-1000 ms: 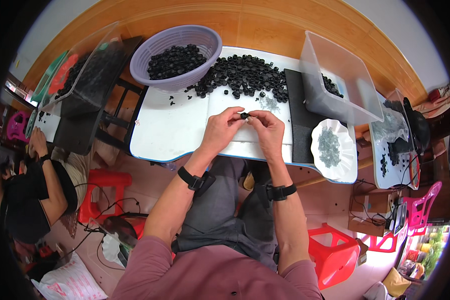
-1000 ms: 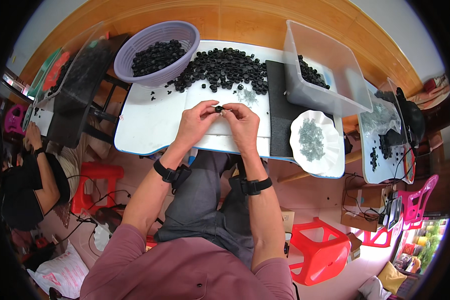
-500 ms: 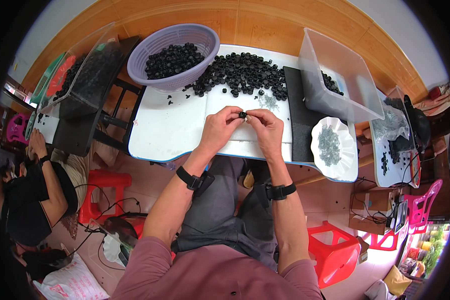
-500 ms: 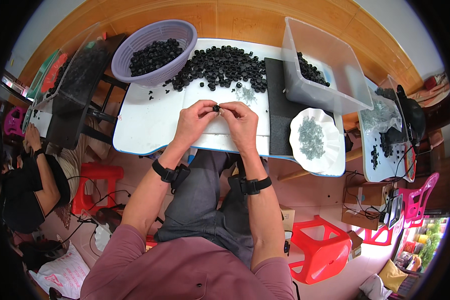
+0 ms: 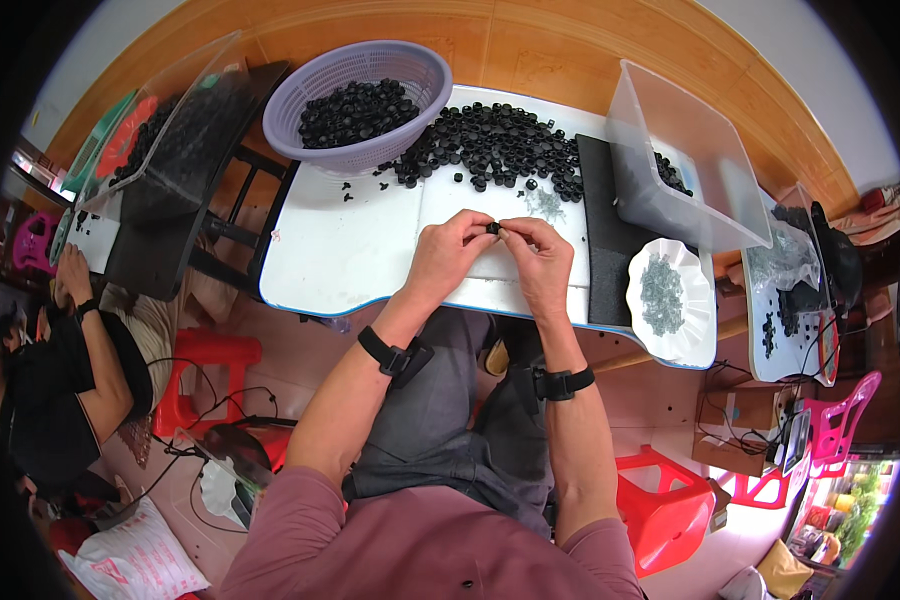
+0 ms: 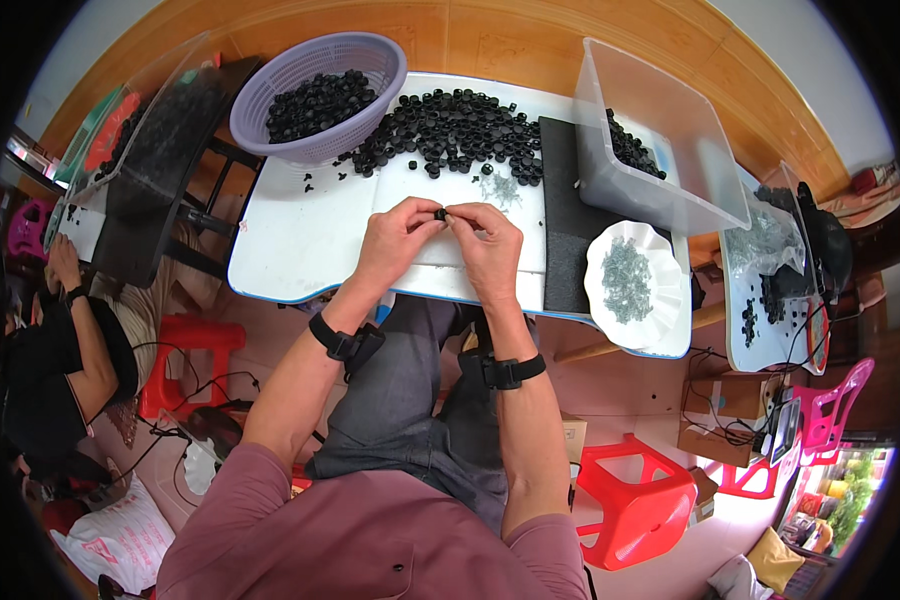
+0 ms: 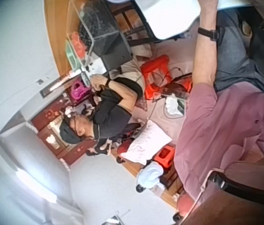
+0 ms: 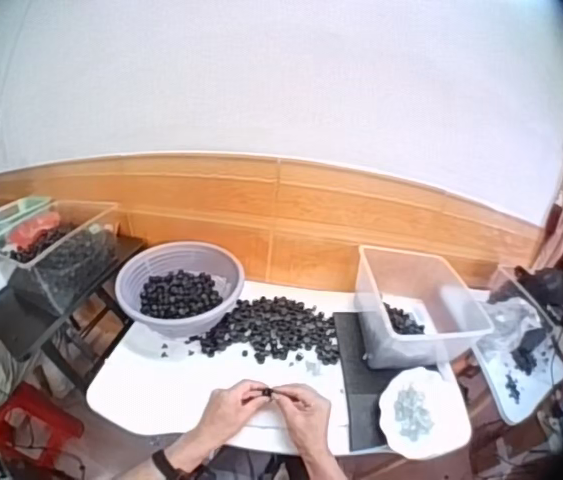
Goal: Assembling black plastic components with small clear parts on a table.
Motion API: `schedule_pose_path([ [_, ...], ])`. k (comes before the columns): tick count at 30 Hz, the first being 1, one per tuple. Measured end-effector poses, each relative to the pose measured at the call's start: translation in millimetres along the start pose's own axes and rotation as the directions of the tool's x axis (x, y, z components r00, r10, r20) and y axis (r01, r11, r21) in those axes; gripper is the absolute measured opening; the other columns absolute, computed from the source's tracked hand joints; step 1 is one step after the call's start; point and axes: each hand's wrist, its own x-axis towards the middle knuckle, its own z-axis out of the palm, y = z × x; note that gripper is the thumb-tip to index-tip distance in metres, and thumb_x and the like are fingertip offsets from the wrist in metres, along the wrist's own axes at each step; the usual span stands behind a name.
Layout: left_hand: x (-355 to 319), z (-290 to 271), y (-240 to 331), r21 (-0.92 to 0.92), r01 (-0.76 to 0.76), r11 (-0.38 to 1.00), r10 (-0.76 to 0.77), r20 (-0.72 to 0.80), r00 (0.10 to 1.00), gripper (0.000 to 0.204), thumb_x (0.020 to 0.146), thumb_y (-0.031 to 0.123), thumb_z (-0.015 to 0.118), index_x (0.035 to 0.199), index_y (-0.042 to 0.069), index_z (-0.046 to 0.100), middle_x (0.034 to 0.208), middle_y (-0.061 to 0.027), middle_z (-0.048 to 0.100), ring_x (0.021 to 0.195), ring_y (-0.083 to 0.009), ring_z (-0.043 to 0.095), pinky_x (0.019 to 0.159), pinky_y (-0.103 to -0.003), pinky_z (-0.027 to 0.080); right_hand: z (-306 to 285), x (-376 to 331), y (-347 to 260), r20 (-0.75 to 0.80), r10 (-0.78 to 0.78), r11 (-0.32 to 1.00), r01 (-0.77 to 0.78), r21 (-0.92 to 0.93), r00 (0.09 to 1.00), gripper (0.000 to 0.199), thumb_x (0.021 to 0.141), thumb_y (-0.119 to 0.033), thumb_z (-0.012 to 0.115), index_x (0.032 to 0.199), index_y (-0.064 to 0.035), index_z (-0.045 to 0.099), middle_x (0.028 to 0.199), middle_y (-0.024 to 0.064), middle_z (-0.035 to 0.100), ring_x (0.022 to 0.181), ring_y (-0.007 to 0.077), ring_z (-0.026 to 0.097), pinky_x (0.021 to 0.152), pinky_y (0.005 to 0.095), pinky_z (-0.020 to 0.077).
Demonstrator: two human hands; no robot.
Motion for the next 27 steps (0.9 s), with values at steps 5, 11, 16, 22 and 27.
schedule_pose_path([
  [5, -0.5, 1.5, -3.6, 0.031, -0.051, 0.998, 0.051, -0.01, 0.999, 0.024, 0.093, 0.01, 0.075, 0.115, -0.001, 0.071, 0.096, -0.0145, 0.079, 0.088, -0.0197, 0.078, 0.076, -0.029, 0.06, 1.1, -0.6, -2.0, -0.002, -0.056, 0.996, 0.056, -0.074, 0.998, 0.012, 0.088, 0.003, 0.072, 0.098, 0.0003, 0.078, 0.094, 0.0095, 0.076, 0.085, 0.0157, 0.071, 0.076, 0.0276, 0.0559],
  [11, -0.9, 0.4, 0.5, 0.082, -0.088, 0.993, 0.088, 0.003, 0.996, 0.023, 0.093, 0.008, 0.074, 0.114, -0.001, 0.07, 0.096, -0.0163, 0.079, 0.089, -0.0239, 0.079, 0.076, -0.031, 0.061, 1.2, -0.3, -1.2, -0.003, -0.173, 0.973, 0.17, -0.156, 0.985, 0.013, 0.087, 0.005, 0.072, 0.097, 0.0002, 0.077, 0.092, 0.0106, 0.076, 0.081, 0.0186, 0.072, 0.073, 0.0285, 0.0565],
  [16, -0.5, 0.2, -0.1, 0.081, -0.093, 0.992, 0.093, 0.002, 0.996, 0.023, 0.092, 0.008, 0.075, 0.113, -0.001, 0.07, 0.096, -0.0166, 0.078, 0.089, -0.0246, 0.079, 0.076, -0.031, 0.061, 2.9, -2.4, -5.2, 0.0, -0.208, 0.949, 0.202, -0.241, 0.978, 0.012, 0.086, 0.004, 0.073, 0.096, -0.0008, 0.077, 0.088, 0.0107, 0.074, 0.076, 0.0207, 0.071, 0.07, 0.0297, 0.0557],
  [22, -0.2, 2.0, -2.2, 0.112, -0.116, 0.987, 0.116, 0.009, 0.993, 0.023, 0.092, 0.007, 0.074, 0.114, 0.0, 0.07, 0.096, -0.0161, 0.078, 0.09, -0.0245, 0.078, 0.077, -0.031, 0.061, 3.4, -3.1, -3.6, 0.004, -0.249, 0.928, 0.24, -0.284, 0.968, 0.013, 0.086, 0.005, 0.072, 0.097, -0.0012, 0.076, 0.087, 0.0117, 0.073, 0.076, 0.0237, 0.071, 0.068, 0.031, 0.0551],
  [27, -1.3, 2.7, -2.0, 0.126, -0.129, 0.984, 0.129, 0.01, 0.992, 0.023, 0.093, 0.006, 0.074, 0.114, 0.0, 0.07, 0.097, -0.0154, 0.078, 0.09, -0.0244, 0.078, 0.078, -0.031, 0.061, 3.4, -4.5, -3.0, 0.017, -0.301, 0.901, 0.29, -0.323, 0.953, 0.012, 0.087, 0.005, 0.071, 0.097, -0.0009, 0.074, 0.089, 0.0125, 0.073, 0.079, 0.0278, 0.072, 0.07, 0.0339, 0.0565],
])
